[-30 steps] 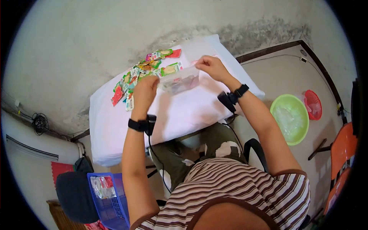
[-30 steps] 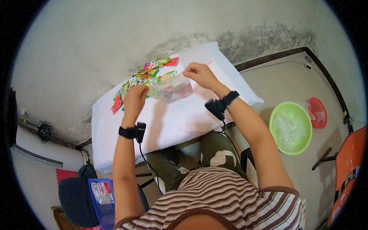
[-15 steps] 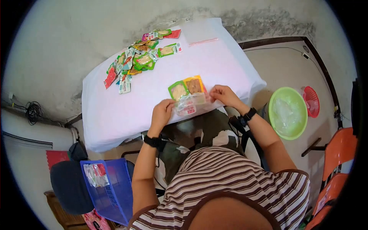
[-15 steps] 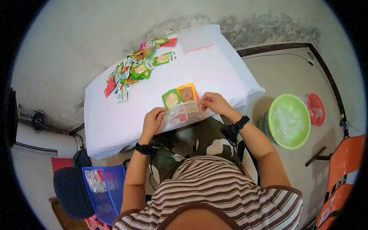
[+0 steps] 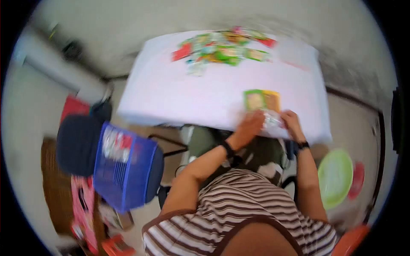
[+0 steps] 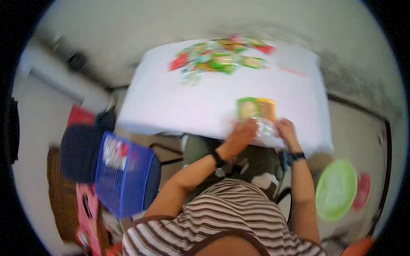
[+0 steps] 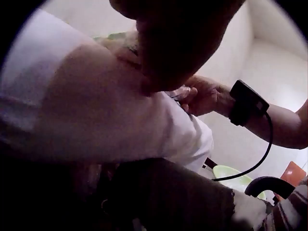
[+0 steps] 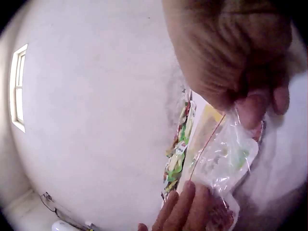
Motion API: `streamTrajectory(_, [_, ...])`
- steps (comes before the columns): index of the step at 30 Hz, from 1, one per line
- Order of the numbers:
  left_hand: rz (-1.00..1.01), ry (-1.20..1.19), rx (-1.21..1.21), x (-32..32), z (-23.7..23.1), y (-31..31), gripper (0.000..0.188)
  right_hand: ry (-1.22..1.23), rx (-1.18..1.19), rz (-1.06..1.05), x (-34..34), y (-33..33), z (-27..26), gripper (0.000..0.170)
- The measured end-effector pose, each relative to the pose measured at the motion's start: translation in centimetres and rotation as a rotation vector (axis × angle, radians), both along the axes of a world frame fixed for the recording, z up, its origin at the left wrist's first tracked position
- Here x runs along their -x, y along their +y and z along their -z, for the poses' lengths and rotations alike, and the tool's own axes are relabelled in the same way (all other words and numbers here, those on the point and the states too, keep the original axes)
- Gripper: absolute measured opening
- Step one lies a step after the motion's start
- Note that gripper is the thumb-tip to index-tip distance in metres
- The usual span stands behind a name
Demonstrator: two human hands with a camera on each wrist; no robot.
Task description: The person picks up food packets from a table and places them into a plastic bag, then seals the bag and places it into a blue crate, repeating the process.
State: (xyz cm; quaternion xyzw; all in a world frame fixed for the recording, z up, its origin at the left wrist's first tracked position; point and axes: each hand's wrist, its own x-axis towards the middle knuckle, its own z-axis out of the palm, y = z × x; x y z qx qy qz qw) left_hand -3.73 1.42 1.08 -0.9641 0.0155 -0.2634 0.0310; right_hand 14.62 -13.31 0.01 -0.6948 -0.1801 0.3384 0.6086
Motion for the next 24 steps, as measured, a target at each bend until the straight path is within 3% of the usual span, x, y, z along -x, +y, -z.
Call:
streamTrajectory(1, [0.01, -0.023, 0.159, -0.5, 0.3, 0.5, 0.044, 0.033, 0.031, -0.016, -0.7, 0.1, 0.4, 0.016])
streamTrajectory(3, [0.062, -0.145, 0.251, -0.6, 0.3, 1.0, 0.043, 0.039, 0.114, -0.001, -0.6, 0.5, -0.8, 0.012])
streamTrajectory(4, [0.008, -0.154, 0.251, -0.8, -0.3, 1.0, 0.043, 0.091, 0.106, 0.012, -1.0, 0.6, -0.6, 0.011])
streamTrajectory(6, [-0.008, -0.021, -0.069, -1.4, -1.2, 0.9, 0.04, 0.113, 0.094, -0.015, -1.1, 0.6, -1.0, 0.007])
streamTrajectory(10, [-0.019, -0.082, 0.024, -2.0, -2.2, 2.2, 0.034, 0.024, 0.03, 0.043, -0.7, 1.1, -1.3, 0.011])
streamTrajectory(12, [0.085, -0.093, 0.334, -1.3, -4.1, 4.1, 0.028, -0.014, -0.036, 0.065, 0.1, 1.7, -2.4, 0.012])
streamTrajectory(13, [0.082, -0.097, 0.333, -0.5, -5.5, 5.0, 0.028, -0.046, -0.102, 0.095, 0.5, 1.8, -3.1, 0.013])
streamTrajectory(15, [0.049, -0.156, 0.723, 2.1, -8.8, 7.1, 0.025, -0.094, -0.09, 0.019, 1.3, 2.2, -5.0, 0.015])
streamTrajectory(17, [-0.133, -0.176, 0.786, 5.7, -11.2, 9.4, 0.019, -0.096, -0.11, -0.066, 2.4, 2.6, -6.5, 0.019])
streamTrajectory(19, [-0.262, -0.476, 0.773, 11.3, -12.5, 11.4, 0.018, -0.058, -0.118, -0.103, 3.1, 2.9, -6.9, 0.019])
streamTrajectory(20, [-0.496, -0.312, 1.038, 15.3, -14.4, 12.1, 0.019, -0.017, -0.124, -0.133, 3.4, 3.0, -6.9, 0.019])
streamTrajectory(21, [-0.617, -0.335, 0.746, 19.3, -14.3, 13.6, 0.021, -0.014, -0.126, -0.139, 3.7, 3.0, -6.7, 0.019])
streamTrajectory(22, [-0.711, -0.444, 0.819, 23.5, -15.9, 13.5, 0.022, 0.008, -0.124, -0.159, 4.1, 3.0, -6.5, 0.018])
streamTrajectory(23, [-0.956, -0.315, 0.381, 28.1, -16.7, 13.7, 0.025, 0.032, -0.12, -0.178, 4.6, 2.9, -6.2, 0.018])
streamTrajectory(24, [-0.927, -0.467, 0.639, 31.7, -19.4, 13.7, 0.027, 0.049, -0.117, -0.197, 5.1, 2.8, -6.0, 0.018])
